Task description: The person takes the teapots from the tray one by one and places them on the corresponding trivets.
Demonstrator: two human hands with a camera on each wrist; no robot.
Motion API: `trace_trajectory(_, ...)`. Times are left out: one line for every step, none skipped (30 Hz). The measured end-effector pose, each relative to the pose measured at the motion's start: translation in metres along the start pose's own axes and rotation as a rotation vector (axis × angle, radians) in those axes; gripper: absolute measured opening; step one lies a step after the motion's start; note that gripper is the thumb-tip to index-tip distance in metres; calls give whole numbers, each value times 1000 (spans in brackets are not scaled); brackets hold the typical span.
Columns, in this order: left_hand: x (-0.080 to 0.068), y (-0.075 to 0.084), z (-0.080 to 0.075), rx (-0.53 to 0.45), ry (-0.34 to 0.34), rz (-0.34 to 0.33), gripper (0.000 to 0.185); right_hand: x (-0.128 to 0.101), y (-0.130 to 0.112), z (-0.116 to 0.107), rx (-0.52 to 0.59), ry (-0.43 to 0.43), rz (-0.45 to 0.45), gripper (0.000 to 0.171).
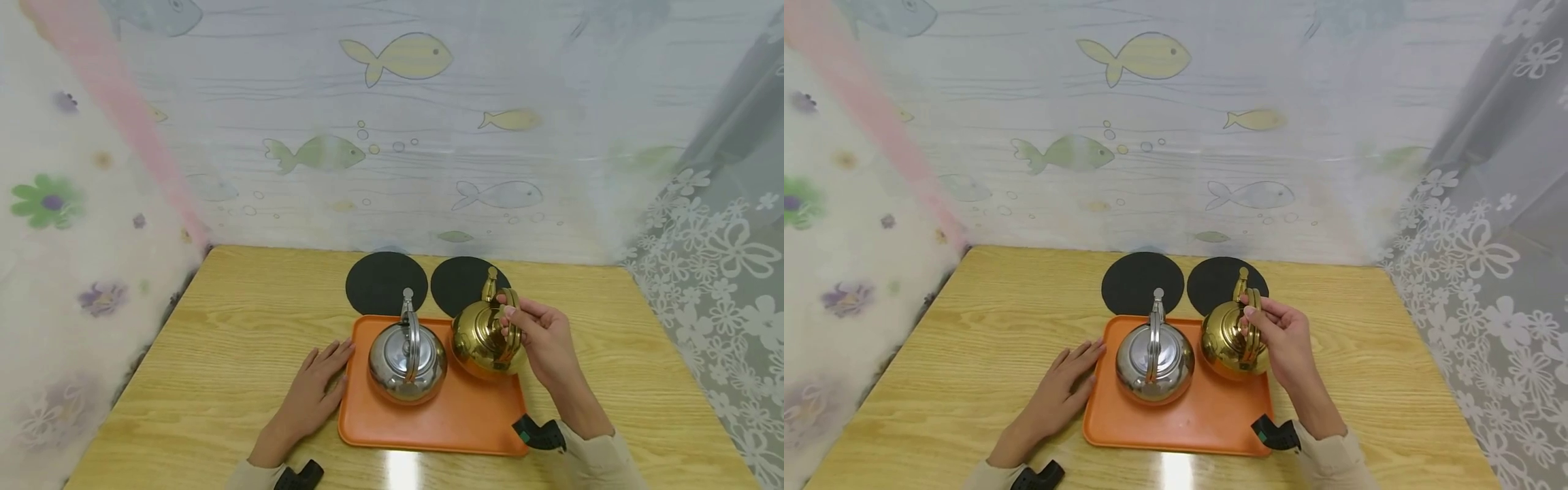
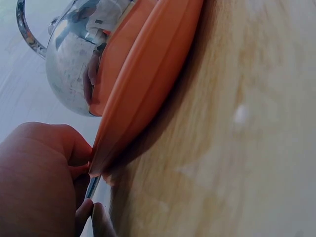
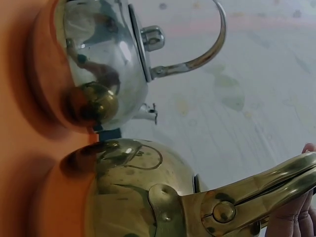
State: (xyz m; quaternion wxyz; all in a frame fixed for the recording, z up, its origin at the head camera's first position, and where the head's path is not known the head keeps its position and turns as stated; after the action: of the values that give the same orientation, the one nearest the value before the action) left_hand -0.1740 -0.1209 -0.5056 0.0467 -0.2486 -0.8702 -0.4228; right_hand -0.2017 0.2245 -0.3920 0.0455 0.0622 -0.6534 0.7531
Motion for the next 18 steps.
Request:
trace_trajectory(-1,0,0,2,0,-1,49,1,0,1,1,-4,-4,29)
trace_trajectory(-2,0,-1,3,0,-2,49,1,-1,2,3,-8,-6,29)
trace_trajectory(-2,-1,-1,5,-2,-3,49,2,-1,3,1,-10,-9,29)
trace_trajectory(-2,-1,-1,6,-3,-2,49,3,-2,2,2,-9,-11,29)
trace_trajectory(-1,-1,-1,10,-3,-2,49,4,-2,2,6,-8,-12,28)
trace_trajectory(0,-1,0,13,-5,-2,50,5,-3,2,5,-7,-12,28)
trace_trajectory(0,-1,0,13,-6,-3,50,6,-3,2,8,-4,-11,28)
trace_trajectory(0,-1,0,12,-7,-4,50,6,-3,3,8,-2,-8,28)
trace_trajectory(0,-1,0,12,-9,-5,50,7,-3,3,8,1,-7,27)
trace_trajectory(0,-1,0,12,-10,-7,50,8,-3,3,12,3,-5,27)
trace_trajectory(-1,-1,0,12,-12,-9,50,9,-3,3,11,4,-4,27)
trace_trajectory(-1,-2,0,10,-14,-11,50,9,-3,4,8,3,-6,27)
trace_trajectory(-1,-2,0,9,-15,-13,50,10,-3,4,8,4,-5,26)
trace_trajectory(-1,-2,0,10,-17,-17,50,11,-3,4,7,5,-6,26)
trace_trajectory(-1,-3,0,11,-19,-20,50,11,-3,4,9,5,-8,26)
trace_trajectory(-1,-3,0,12,-20,-23,50,12,-3,4,12,4,-9,26)
trace_trajectory(-1,-3,0,12,-21,-26,51,13,-3,4,12,4,-11,26)
trace_trajectory(-1,-4,0,12,-22,-28,51,13,-3,5,11,5,-12,25)
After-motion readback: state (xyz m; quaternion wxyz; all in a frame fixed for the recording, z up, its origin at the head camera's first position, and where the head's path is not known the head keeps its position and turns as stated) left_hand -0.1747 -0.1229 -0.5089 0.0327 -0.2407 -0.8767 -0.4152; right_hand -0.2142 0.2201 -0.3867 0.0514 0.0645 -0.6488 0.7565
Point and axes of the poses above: each hand's wrist, its own x-axis towards the middle knuckle, its own z-axis out of the palm, y = z × x, the point moved 9 cm from there along x, towards the middle knuckle, and after that the axes turned 9 degrees about -x, right-handed, at the moved point
